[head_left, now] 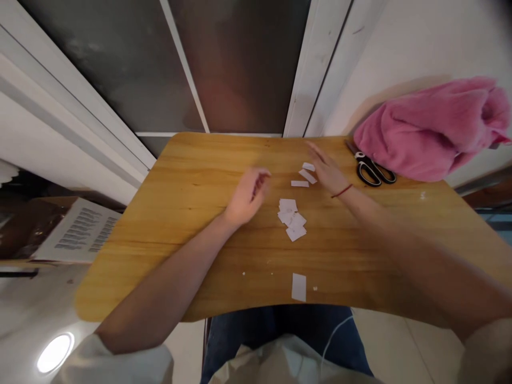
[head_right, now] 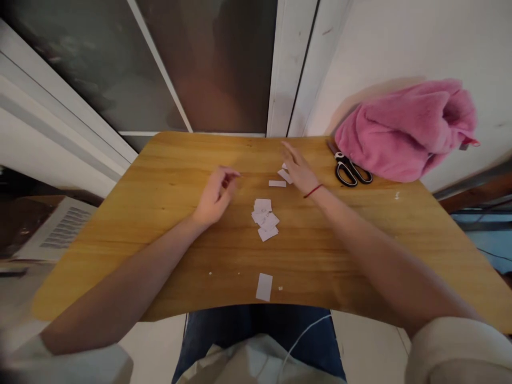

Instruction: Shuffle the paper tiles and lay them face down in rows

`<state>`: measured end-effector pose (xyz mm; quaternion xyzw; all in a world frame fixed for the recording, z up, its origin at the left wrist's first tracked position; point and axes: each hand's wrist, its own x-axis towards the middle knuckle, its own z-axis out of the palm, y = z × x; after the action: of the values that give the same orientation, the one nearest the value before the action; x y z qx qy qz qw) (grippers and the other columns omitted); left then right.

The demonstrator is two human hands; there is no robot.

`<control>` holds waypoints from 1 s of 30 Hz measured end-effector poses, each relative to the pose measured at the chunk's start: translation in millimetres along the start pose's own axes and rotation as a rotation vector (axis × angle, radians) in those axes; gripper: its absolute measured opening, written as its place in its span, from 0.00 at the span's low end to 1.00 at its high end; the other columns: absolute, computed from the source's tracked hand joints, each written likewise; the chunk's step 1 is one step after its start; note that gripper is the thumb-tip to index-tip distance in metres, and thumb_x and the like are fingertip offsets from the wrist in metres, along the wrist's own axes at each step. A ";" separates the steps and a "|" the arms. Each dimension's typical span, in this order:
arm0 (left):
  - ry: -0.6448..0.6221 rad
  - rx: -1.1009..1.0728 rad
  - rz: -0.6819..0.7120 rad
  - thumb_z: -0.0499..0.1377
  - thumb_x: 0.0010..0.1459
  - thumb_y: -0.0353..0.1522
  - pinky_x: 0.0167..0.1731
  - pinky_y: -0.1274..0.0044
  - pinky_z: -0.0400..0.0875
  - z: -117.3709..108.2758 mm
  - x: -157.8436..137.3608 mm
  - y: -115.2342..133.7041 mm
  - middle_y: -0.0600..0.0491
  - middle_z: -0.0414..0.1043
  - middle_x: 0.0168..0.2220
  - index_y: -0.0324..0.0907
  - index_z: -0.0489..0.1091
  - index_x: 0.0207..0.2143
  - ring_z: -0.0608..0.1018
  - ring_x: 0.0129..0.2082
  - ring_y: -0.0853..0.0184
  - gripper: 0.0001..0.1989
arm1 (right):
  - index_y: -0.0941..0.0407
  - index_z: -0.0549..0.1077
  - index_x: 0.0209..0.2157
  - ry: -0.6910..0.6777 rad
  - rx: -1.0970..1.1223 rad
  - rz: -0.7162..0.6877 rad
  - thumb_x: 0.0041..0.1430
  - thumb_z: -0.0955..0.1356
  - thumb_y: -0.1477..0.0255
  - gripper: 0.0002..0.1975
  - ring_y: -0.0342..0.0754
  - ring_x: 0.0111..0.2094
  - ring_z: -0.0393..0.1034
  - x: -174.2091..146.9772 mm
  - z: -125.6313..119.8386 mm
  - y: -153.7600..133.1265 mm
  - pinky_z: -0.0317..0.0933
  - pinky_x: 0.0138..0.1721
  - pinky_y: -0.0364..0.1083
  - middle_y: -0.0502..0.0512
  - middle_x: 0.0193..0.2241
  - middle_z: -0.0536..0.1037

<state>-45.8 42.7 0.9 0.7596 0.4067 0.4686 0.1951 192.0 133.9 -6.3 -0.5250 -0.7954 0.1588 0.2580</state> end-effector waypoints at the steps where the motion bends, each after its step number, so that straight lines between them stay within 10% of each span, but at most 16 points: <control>1: -0.130 0.027 0.055 0.48 0.65 0.42 0.44 0.71 0.68 2.5 -2.1 8.8 0.48 0.69 0.40 0.42 0.65 0.45 0.73 0.41 0.65 0.15 | 0.63 0.51 0.65 0.012 -0.014 0.059 0.68 0.53 0.62 0.30 0.53 0.67 0.39 11.4 -2.8 10.9 0.36 0.65 0.60 0.64 0.66 0.48; 5: -0.583 0.139 0.346 0.55 0.55 0.53 0.53 0.66 0.63 26.5 -24.5 55.7 0.43 0.69 0.48 0.39 0.66 0.49 0.70 0.51 0.56 0.30 | 0.69 0.58 0.62 -0.070 -0.152 0.161 0.63 0.60 0.63 0.32 0.62 0.67 0.38 25.7 5.2 28.6 0.28 0.64 0.66 0.71 0.64 0.51; 9: -0.678 0.252 0.536 0.48 0.60 0.52 0.61 0.66 0.54 49.0 -63.7 94.8 0.42 0.66 0.55 0.36 0.66 0.54 0.65 0.58 0.54 0.33 | 0.65 0.59 0.62 -0.203 -0.136 -0.062 0.65 0.56 0.63 0.29 0.54 0.67 0.42 -6.3 20.1 1.3 0.34 0.66 0.57 0.65 0.64 0.54; 13: -0.776 0.263 0.614 0.45 0.66 0.44 0.64 0.65 0.46 44.3 -92.9 102.1 0.48 0.61 0.62 0.37 0.60 0.60 0.58 0.64 0.61 0.27 | 0.60 0.64 0.60 -0.362 0.250 -0.271 0.66 0.55 0.58 0.29 0.51 0.67 0.43 -59.1 13.8 -40.0 0.34 0.67 0.55 0.58 0.63 0.57; 16: -0.805 0.293 0.605 0.44 0.67 0.41 0.66 0.64 0.42 34.5 -96.8 91.2 0.50 0.53 0.66 0.40 0.55 0.63 0.53 0.67 0.64 0.26 | 0.50 0.68 0.56 -0.490 0.744 -0.023 0.66 0.56 0.58 0.23 0.50 0.64 0.52 -89.6 -2.3 -51.6 0.41 0.66 0.56 0.50 0.61 0.63; 23: -0.727 0.434 0.493 0.41 0.67 0.43 0.64 0.57 0.25 39.0 -57.2 52.5 0.46 0.47 0.68 0.38 0.46 0.66 0.48 0.68 0.61 0.30 | 0.51 0.69 0.51 -0.158 1.153 0.272 0.66 0.60 0.62 0.17 0.43 0.61 0.58 -104.3 -11.4 -40.2 0.41 0.66 0.48 0.51 0.55 0.70; 30: -0.514 0.316 0.127 0.51 0.62 0.45 0.65 0.57 0.38 20.3 -20.8 27.7 0.41 0.48 0.67 0.42 0.44 0.66 0.49 0.68 0.55 0.35 | 0.53 0.66 0.48 0.122 1.402 0.477 0.65 0.55 0.55 0.21 0.48 0.58 0.63 -95.7 -8.5 -48.4 0.46 0.64 0.54 0.56 0.50 0.74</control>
<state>-20.9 11.3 -1.7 0.8980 0.3637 0.2034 0.1411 190.6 26.7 2.6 -0.4036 -0.3562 0.6514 0.5347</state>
